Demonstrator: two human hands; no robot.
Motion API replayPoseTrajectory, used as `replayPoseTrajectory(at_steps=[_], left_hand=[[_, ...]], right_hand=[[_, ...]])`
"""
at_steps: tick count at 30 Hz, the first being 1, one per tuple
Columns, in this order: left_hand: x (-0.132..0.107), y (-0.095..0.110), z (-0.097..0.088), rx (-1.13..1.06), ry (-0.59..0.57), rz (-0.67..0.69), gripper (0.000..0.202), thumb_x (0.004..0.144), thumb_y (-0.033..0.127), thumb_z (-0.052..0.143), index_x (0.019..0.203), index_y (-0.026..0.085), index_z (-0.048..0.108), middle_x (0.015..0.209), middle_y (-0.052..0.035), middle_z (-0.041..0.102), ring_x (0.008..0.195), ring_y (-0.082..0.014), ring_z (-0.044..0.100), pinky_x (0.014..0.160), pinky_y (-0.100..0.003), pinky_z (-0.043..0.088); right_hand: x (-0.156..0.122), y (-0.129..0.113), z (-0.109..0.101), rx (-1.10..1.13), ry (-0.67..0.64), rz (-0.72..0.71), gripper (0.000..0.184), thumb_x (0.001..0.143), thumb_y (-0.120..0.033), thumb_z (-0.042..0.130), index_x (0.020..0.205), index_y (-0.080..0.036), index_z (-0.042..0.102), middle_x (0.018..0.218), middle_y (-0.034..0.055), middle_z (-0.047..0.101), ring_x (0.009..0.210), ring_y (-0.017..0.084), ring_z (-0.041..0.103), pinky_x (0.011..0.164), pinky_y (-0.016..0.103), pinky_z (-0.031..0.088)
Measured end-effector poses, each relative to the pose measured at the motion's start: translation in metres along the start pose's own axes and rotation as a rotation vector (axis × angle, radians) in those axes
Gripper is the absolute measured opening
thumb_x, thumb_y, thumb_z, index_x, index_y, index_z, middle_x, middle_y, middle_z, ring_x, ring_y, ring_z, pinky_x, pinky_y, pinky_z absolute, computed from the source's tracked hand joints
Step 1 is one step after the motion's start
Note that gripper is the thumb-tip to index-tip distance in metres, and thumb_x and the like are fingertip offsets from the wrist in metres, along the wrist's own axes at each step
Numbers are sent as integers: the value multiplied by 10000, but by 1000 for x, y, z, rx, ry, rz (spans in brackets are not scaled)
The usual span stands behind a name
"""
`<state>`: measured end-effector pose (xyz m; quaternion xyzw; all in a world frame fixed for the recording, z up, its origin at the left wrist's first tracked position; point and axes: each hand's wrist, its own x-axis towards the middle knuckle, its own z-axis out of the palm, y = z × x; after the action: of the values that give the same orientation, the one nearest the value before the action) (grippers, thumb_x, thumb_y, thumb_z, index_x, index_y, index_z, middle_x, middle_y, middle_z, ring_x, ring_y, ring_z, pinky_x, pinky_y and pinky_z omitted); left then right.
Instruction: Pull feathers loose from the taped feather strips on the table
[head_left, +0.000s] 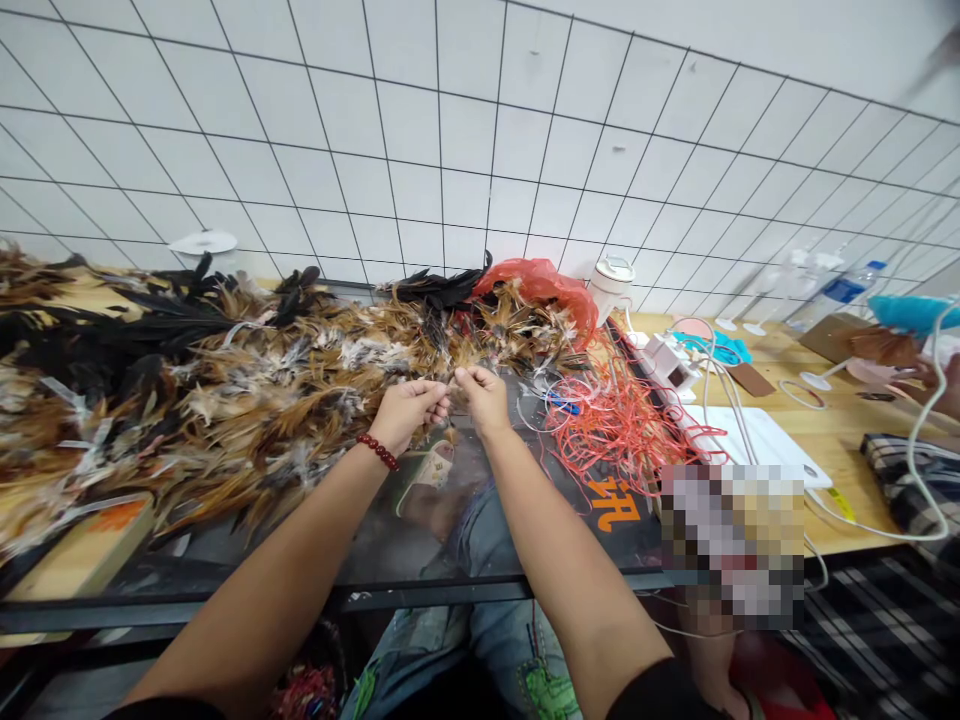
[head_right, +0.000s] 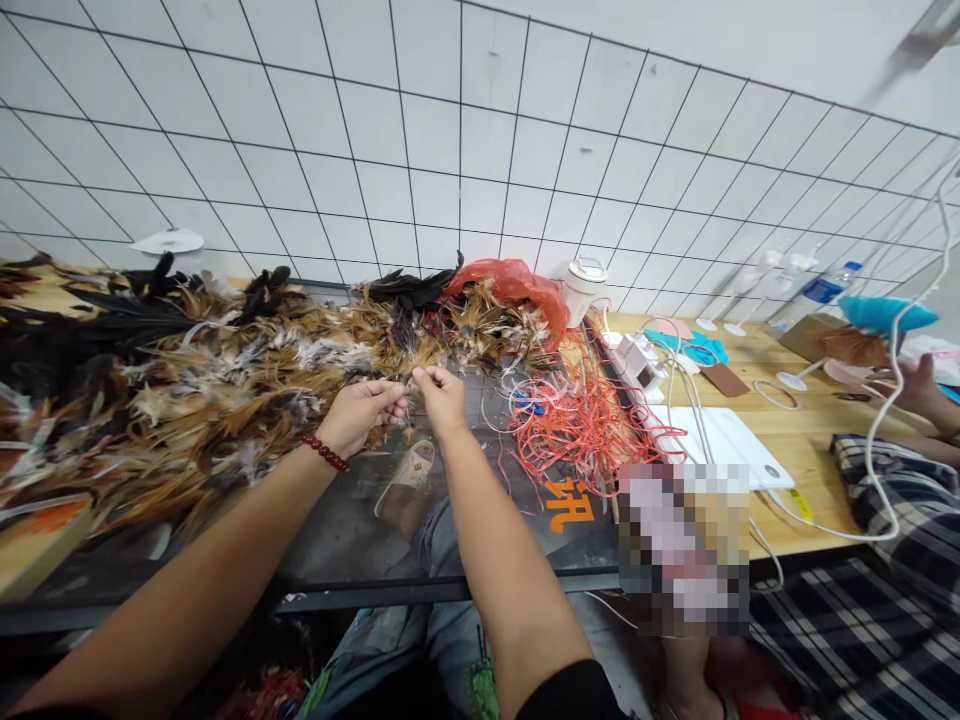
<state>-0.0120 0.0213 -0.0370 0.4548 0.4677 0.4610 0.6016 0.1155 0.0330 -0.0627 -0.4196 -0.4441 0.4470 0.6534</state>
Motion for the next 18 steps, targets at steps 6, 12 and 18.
replayPoseTrajectory(at_steps=[6,12,18], left_hand=[[1,0,0,-75,41,14,351,536,350,825,713,91,669,584,-34,637,482,-99,570,478,-214,462],[1,2,-1,-162,98,54,361,541,336,830,757,84,690,657,-51,675,516,-89,582,519,-219,490],[0,-2,2,-111,34,33,422,492,386,856,754,88,711,673,-57,683,520,-98,587,518,-231,493]], right_hand=[[1,-2,0,124,108,11,262,641,-389,708,575,-161,599,551,-56,494,549,69,397,571,221,328],[2,0,0,102,79,13,225,626,-395,745,664,-175,718,704,-2,648,689,118,550,708,271,428],[0,-4,-1,0,2,-57,170,666,-368,722,659,-198,735,725,3,644,744,134,566,779,298,433]])
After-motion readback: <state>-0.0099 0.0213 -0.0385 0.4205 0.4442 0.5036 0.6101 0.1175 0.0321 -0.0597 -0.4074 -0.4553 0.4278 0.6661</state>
